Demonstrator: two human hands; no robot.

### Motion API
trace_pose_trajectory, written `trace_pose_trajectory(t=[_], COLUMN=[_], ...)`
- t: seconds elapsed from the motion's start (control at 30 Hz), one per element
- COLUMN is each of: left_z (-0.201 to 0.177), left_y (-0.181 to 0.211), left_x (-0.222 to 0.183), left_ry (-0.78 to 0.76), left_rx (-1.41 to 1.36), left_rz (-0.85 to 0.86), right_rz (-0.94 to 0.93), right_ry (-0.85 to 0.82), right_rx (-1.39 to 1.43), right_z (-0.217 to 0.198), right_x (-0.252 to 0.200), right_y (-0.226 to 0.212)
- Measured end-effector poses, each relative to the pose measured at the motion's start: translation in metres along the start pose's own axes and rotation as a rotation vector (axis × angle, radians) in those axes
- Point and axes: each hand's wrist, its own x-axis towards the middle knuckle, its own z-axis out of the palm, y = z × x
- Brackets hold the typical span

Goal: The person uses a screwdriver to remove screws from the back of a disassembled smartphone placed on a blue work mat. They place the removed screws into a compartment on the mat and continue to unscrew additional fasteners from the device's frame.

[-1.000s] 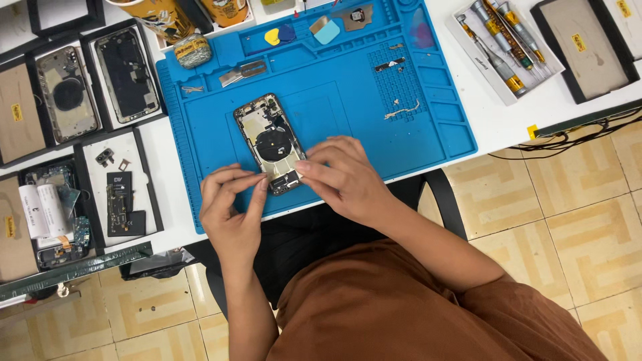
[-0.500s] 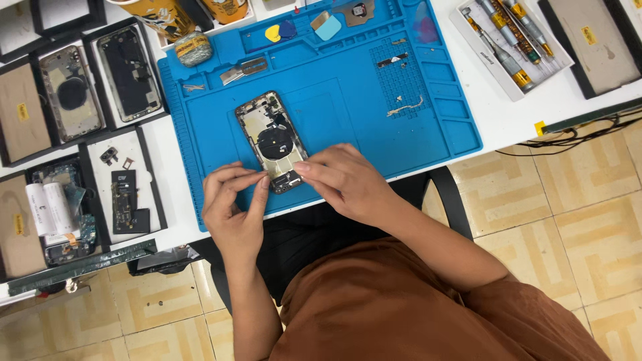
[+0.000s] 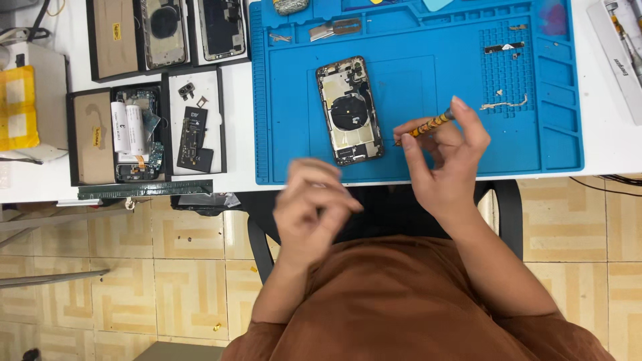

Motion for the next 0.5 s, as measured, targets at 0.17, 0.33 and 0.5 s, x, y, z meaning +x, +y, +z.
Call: trace_pose_trajectory(t=[0.17,0.33,0.5], left_z=[0.004,-0.002,0.003], left_y=[0.092,0.11,0.12], left_x=[0.01,0.008,0.01], left_ry=[-0.833,-1.033,-1.007], left_rx=[-0.227,-0.364,-0.339], left_rz=[-0.013,-0.095,-0.064], right_rz=[0.021,-0.053,-0.048], right_ry=[-0.097,-0.067,-0.007], right_rx=[-0.147,-0.158,-0.124], right_z=[0.003,0.004,0.006], right_x=[-0.002,0.0,-0.003], right_y=[-0.016,-0.004,0.005])
